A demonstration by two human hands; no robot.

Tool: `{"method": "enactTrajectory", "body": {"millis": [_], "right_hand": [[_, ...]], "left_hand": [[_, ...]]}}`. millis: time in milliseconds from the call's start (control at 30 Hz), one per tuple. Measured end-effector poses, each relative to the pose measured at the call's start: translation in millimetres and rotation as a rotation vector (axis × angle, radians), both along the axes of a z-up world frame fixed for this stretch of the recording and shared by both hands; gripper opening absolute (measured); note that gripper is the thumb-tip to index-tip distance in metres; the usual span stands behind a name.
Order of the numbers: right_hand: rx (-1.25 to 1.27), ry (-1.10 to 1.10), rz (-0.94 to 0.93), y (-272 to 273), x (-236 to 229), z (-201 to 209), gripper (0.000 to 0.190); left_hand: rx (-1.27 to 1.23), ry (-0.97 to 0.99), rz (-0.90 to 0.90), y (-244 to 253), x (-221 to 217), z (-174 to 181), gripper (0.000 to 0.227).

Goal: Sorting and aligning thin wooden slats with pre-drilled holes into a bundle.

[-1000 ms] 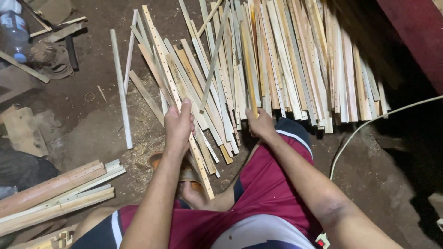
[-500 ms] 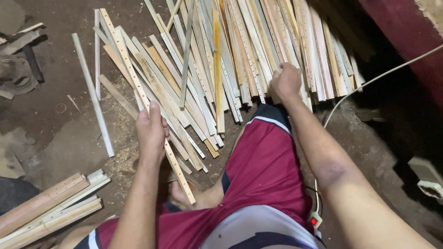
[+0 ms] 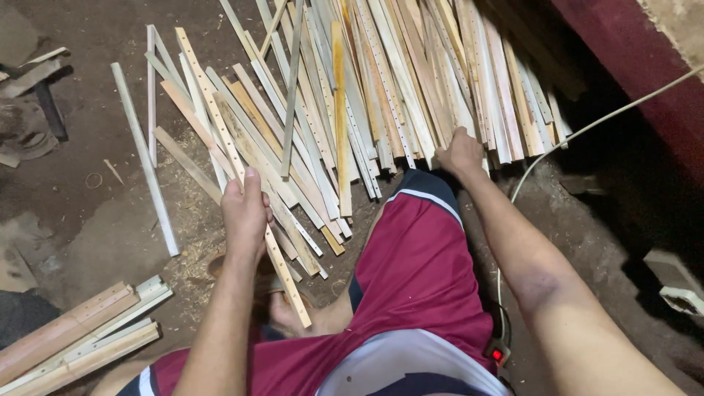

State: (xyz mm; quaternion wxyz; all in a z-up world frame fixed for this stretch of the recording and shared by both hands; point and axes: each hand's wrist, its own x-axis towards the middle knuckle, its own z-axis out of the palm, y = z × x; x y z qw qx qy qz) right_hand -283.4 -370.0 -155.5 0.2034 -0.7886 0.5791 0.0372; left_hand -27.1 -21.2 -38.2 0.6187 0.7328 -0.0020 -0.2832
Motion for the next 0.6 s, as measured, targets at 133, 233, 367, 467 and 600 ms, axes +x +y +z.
{"method": "enactTrajectory", "body": {"millis": [133, 233, 367, 467, 600], "right_hand": [[0.124, -0.029, -0.038, -16.2, -2.5, -7.5, 0.059], [0.267, -0.207, -0.104, 14.7, 2.2, 31.6, 0.053], [0.411, -0.731, -0.341, 31.3, 13.6, 54.8, 0.049], [0.375, -0.635, -0.405, 30.1, 26.1, 30.3, 0.07], [0.235, -0.423, -0.277, -8.7, 16.9, -59.7, 0.036]], "left_hand": [[-0.008, -0.01, 0.003, 0.5, 2.1, -5.6, 0.034], [-0.013, -0.006, -0.001, -0.6, -0.2, 0.1, 0.033], [-0.007, -0.006, -0.008, -1.7, -0.5, 0.4, 0.034], [0.0, 0.002, -0.006, -0.6, 0.1, -3.6, 0.033], [-0.008, 0.001, 0.0, -0.8, -0.9, -0.3, 0.033]]}}
